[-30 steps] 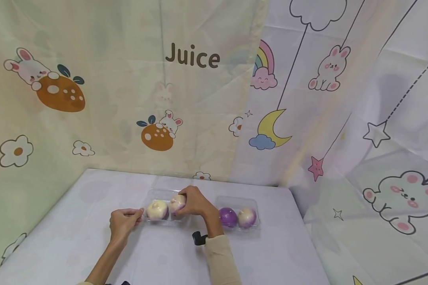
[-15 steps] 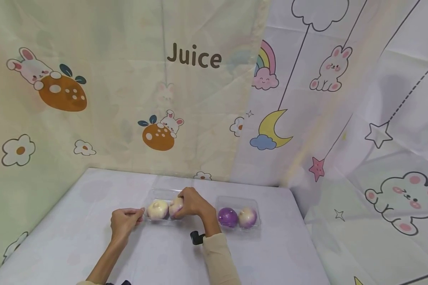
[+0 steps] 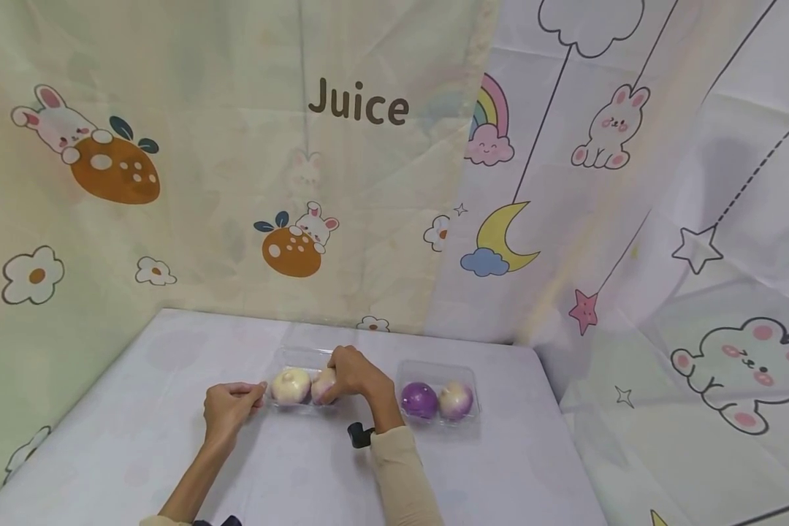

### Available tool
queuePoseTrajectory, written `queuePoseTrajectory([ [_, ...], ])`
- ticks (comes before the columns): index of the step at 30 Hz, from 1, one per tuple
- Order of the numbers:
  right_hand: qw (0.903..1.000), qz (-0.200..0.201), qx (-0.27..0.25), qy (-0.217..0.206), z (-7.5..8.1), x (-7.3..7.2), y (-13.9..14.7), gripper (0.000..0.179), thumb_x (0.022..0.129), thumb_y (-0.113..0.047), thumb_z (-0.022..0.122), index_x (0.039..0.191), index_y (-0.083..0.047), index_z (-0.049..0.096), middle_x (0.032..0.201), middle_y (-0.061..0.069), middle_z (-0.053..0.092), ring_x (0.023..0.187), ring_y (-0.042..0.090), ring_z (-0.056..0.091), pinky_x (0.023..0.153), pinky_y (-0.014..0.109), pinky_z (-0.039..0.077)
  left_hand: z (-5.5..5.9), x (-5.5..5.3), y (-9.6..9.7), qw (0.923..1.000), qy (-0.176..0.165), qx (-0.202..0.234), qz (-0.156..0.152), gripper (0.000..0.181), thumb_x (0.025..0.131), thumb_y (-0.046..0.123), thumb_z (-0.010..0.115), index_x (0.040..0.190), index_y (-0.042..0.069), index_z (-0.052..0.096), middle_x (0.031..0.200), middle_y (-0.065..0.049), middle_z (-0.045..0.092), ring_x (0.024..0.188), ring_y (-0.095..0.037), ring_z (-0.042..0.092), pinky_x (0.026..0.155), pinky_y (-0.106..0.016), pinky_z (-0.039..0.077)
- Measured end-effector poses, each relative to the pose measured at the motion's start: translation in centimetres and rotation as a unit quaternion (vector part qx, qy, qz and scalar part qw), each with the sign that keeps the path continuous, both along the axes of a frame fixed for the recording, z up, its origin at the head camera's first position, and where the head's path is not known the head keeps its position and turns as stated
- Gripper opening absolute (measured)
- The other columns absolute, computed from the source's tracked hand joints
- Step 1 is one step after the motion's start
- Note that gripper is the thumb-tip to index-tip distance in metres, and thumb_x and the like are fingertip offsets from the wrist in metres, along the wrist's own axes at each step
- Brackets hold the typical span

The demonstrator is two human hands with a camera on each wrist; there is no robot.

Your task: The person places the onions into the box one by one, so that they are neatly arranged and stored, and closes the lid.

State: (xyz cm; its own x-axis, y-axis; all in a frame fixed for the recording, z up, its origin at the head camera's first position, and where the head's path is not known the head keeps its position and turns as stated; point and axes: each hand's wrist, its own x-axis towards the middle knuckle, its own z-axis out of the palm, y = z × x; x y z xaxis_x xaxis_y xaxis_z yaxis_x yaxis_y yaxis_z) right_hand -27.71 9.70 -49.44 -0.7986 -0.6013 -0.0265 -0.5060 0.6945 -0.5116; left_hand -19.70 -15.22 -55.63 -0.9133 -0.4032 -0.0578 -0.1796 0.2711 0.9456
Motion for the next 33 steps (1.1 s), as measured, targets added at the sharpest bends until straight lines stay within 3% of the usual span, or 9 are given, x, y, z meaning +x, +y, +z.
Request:
queuePoseTrajectory([
  [11, 0.9996, 0.004, 0.016, -0.021, 0.3, 0.1, -0.2, 0.033, 0.076, -0.022, 0.102, 0.072, -0.008, 0.072, 0.06, -0.012, 0.038, 0.062, 0.004, 0.037, 0.053, 0.018, 0.031, 0.0, 0.0, 0.0, 0.9999, 0.003, 0.007, -0.011, 0.026, 0.1, 0.015, 0.077, 0.098, -0.011, 0.079, 0.073, -0.011, 0.079, 0.064, -0.022, 0.076, 0.053, -0.018, 0.055],
  [13, 0.9995, 0.008, 0.026, -0.016, 0.3, 0.1, -0.2, 0.034, 0.077, -0.023, 0.101, 0.075, -0.004, 0.073, 0.063, -0.008, 0.04, 0.064, 0.005, 0.037, 0.056, 0.018, 0.031, 0.0, 0.0, 0.0, 0.9999, 0.004, 0.007, -0.011, 0.025, 0.1, 0.014, 0.077, 0.098, -0.011, 0.079, 0.073, -0.011, 0.079, 0.064, -0.022, 0.076, 0.053, -0.018, 0.055],
  [14, 0.9995, 0.007, 0.029, -0.011, 0.4, 0.1, -0.2, 0.035, 0.076, -0.024, 0.102, 0.079, -0.001, 0.076, 0.065, -0.007, 0.048, 0.067, 0.005, 0.039, 0.058, 0.018, 0.033, 0.0, 0.0, 0.0, 0.9999, 0.004, 0.007, -0.011, 0.025, 0.101, 0.014, 0.077, 0.098, -0.011, 0.079, 0.073, -0.011, 0.079, 0.064, -0.022, 0.076, 0.053, -0.018, 0.055],
  [18, 0.9992, -0.002, 0.041, 0.004, 0.5, 0.2, -0.1, 0.054, 0.074, -0.029, 0.104, 0.109, 0.006, 0.082, 0.098, 0.009, 0.079, 0.081, 0.006, 0.053, 0.072, 0.018, 0.048, 0.0, 0.1, 0.0, 0.9999, 0.004, 0.008, -0.008, 0.025, 0.1, 0.014, 0.077, 0.098, -0.01, 0.079, 0.071, -0.008, 0.078, 0.064, -0.022, 0.076, 0.053, -0.019, 0.055],
  [21, 0.9993, -0.011, 0.036, 0.004, 0.5, 0.2, 0.1, 0.07, 0.072, -0.032, 0.105, 0.124, 0.007, 0.078, 0.121, 0.019, 0.08, 0.096, 0.012, 0.066, 0.088, 0.022, 0.058, -0.1, 0.1, 0.1, 1.0, -0.001, 0.006, -0.005, 0.025, 0.099, 0.015, 0.078, 0.098, -0.009, 0.08, 0.071, -0.007, 0.078, 0.064, -0.022, 0.075, 0.053, -0.02, 0.055],
  [23, 0.9995, -0.017, 0.025, 0.0, 0.5, 0.3, 0.2, 0.076, 0.071, -0.033, 0.105, 0.128, 0.008, 0.076, 0.125, 0.02, 0.079, 0.104, 0.017, 0.069, 0.094, 0.026, 0.061, 0.0, 0.1, 0.1, 1.0, -0.002, 0.004, -0.003, 0.025, 0.099, 0.016, 0.078, 0.098, -0.009, 0.08, 0.071, -0.008, 0.078, 0.064, -0.022, 0.076, 0.053, -0.02, 0.056],
  [28, 0.9993, -0.027, -0.022, 0.015, 0.3, 0.2, 0.8, 0.082, 0.073, -0.032, 0.105, 0.135, 0.009, 0.071, 0.118, 0.02, 0.081, 0.102, 0.024, 0.073, 0.094, 0.032, 0.064, 0.0, -0.1, 0.0, 1.0, 0.001, 0.004, -0.007, 0.026, 0.1, 0.016, 0.079, 0.1, -0.01, 0.08, 0.073, -0.008, 0.079, 0.065, -0.022, 0.076, 0.054, -0.019, 0.057],
  [30, 0.9976, -0.022, -0.058, 0.032, 0.1, 0.0, 1.1, 0.074, 0.081, -0.027, 0.1, 0.136, 0.011, 0.069, 0.115, 0.022, 0.081, 0.101, 0.029, 0.076, 0.094, 0.036, 0.067, 0.0, -0.1, 0.0, 1.0, 0.002, 0.003, -0.008, 0.027, 0.1, 0.017, 0.078, 0.1, -0.01, 0.08, 0.072, -0.007, 0.079, 0.065, -0.021, 0.076, 0.053, -0.02, 0.057],
  [33, 0.989, -0.038, -0.128, 0.064, -0.3, -0.1, 1.4, 0.048, 0.097, -0.013, 0.083, 0.135, 0.013, 0.069, 0.114, 0.023, 0.081, 0.102, 0.033, 0.079, 0.095, 0.043, 0.068, 0.0, -0.1, 0.1, 0.9999, 0.005, 0.003, -0.012, 0.027, 0.099, 0.017, 0.079, 0.1, -0.01, 0.08, 0.071, -0.006, 0.078, 0.064, -0.021, 0.075, 0.053, -0.02, 0.056],
])
